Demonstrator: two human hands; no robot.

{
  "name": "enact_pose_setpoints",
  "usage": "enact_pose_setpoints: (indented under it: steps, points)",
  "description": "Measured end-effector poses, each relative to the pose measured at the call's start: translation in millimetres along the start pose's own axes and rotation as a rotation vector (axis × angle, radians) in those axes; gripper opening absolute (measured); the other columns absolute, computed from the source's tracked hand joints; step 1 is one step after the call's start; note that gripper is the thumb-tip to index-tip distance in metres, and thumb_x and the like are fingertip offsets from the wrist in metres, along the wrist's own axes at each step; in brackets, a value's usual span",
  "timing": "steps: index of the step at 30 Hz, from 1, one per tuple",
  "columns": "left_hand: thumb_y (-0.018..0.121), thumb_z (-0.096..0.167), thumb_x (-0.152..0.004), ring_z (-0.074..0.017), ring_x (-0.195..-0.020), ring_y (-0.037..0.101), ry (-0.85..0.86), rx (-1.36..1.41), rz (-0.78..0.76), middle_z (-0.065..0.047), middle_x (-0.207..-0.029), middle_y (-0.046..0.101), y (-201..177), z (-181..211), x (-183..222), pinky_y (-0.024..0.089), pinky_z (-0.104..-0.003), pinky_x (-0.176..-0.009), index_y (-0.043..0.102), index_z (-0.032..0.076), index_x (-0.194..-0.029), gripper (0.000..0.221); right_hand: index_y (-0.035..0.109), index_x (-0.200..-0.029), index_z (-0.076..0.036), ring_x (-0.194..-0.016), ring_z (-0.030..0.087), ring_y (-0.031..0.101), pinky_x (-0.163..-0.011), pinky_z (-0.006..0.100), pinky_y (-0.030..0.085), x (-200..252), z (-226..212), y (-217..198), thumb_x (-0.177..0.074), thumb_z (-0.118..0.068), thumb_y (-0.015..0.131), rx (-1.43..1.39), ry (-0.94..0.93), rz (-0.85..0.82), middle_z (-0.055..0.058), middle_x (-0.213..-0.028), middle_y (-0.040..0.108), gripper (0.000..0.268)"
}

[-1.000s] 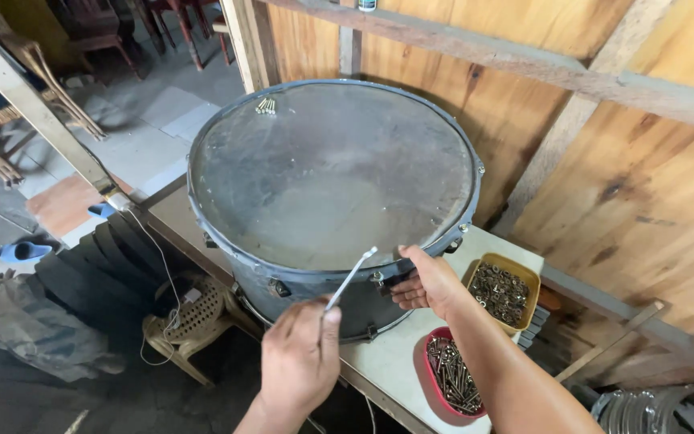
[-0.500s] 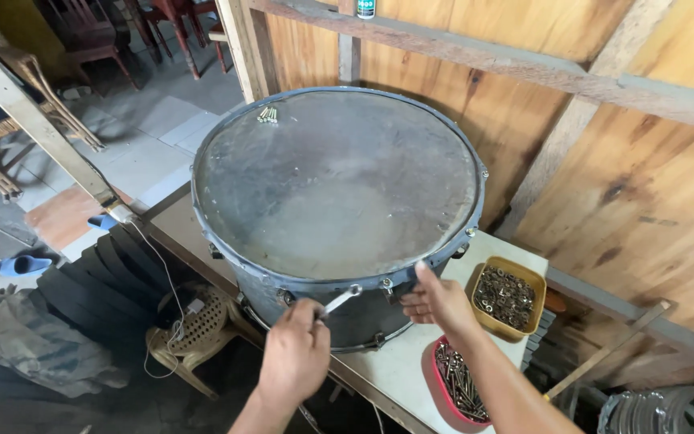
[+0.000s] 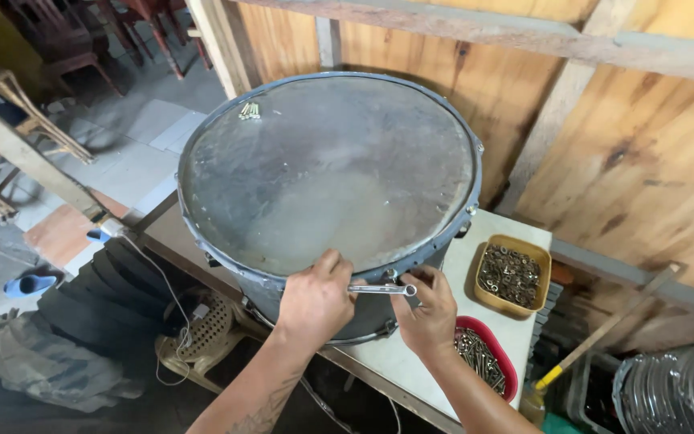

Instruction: Aligning a drum rim and inserting tension screws into the lugs of a drum shell

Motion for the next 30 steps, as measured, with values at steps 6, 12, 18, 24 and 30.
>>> enact_pose_setpoints:
  steps: [6,12,18,24,30]
  points:
    - [0.069,0.043,-0.08,-0.0247,-0.056,0.07,-0.093,-0.036,0.105,0.003,-0.078,0.054,27.2,19.5,-33.8,0.057,-0.037,-0.054,0.06,0.018,-0.074,0.027,0.079,-0.093,-0.01,-0.098,0.03,0.073,-0.083,0.035,0.062,-34.4,9.5,-9.4,-0.083,-0.011,0.083,0.233,-0.021,0.143,0.015,-0.103,0.069,0.011]
    - [0.072,0.01,-0.082,-0.0359,-0.09,0.076,-0.347,0.617,0.183,-0.01,-0.088,0.079,-2.2,2.7,-38.4,0.06,-0.046,-0.082,0.08,0.015,-0.095,0.016,0.08,-0.097,-0.009,-0.096,0.033,0.074,-0.079,0.037,0.063,-38.0,39.9,-16.0,-0.086,-0.017,0.081,0.161,0.084,0.148,0.014,-0.103,0.072,0.013]
    - [0.077,0.014,-0.096,-0.0309,-0.082,0.075,-0.978,0.51,0.346,-0.018,-0.084,0.077,-43.0,-106.9,50.5,0.054,-0.048,-0.089,0.076,0.005,-0.092,0.01,0.081,-0.099,-0.016,-0.093,0.026,0.075,-0.079,0.034,0.061,-40.5,23.4,-14.4,-0.09,-0.017,0.077,0.227,-0.01,0.182,0.004,-0.1,0.072,0.009]
    - [0.069,0.042,-0.107,-0.0178,-0.035,0.045,-1.348,0.636,0.457,-0.008,-0.049,0.047,-30.8,-209.7,111.6,0.037,-0.032,-0.037,0.07,0.005,-0.07,0.052,0.08,-0.089,-0.019,-0.086,0.02,0.075,-0.076,0.029,0.06,-47.1,25.5,-18.8,-0.087,-0.024,0.082,0.238,-0.073,0.164,-0.002,-0.092,0.075,0.005]
    - [0.078,0.055,-0.097,-0.0284,-0.054,0.06,-1.447,0.642,0.353,-0.018,-0.065,0.061,-1.4,-225.7,117.3,0.049,-0.043,-0.042,0.071,-0.001,-0.078,0.06,0.078,-0.088,-0.013,-0.086,0.024,0.076,-0.076,0.032,0.061,-50.4,27.1,-19.3,-0.084,-0.023,0.085,0.252,-0.052,0.143,0.003,-0.09,0.076,0.013]
Point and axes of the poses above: each hand's wrist, its own x-axis away from the middle knuckle, its own y-axis out of the palm, z = x × y, the point moved 9 cm from there along -x, towards the middle knuckle
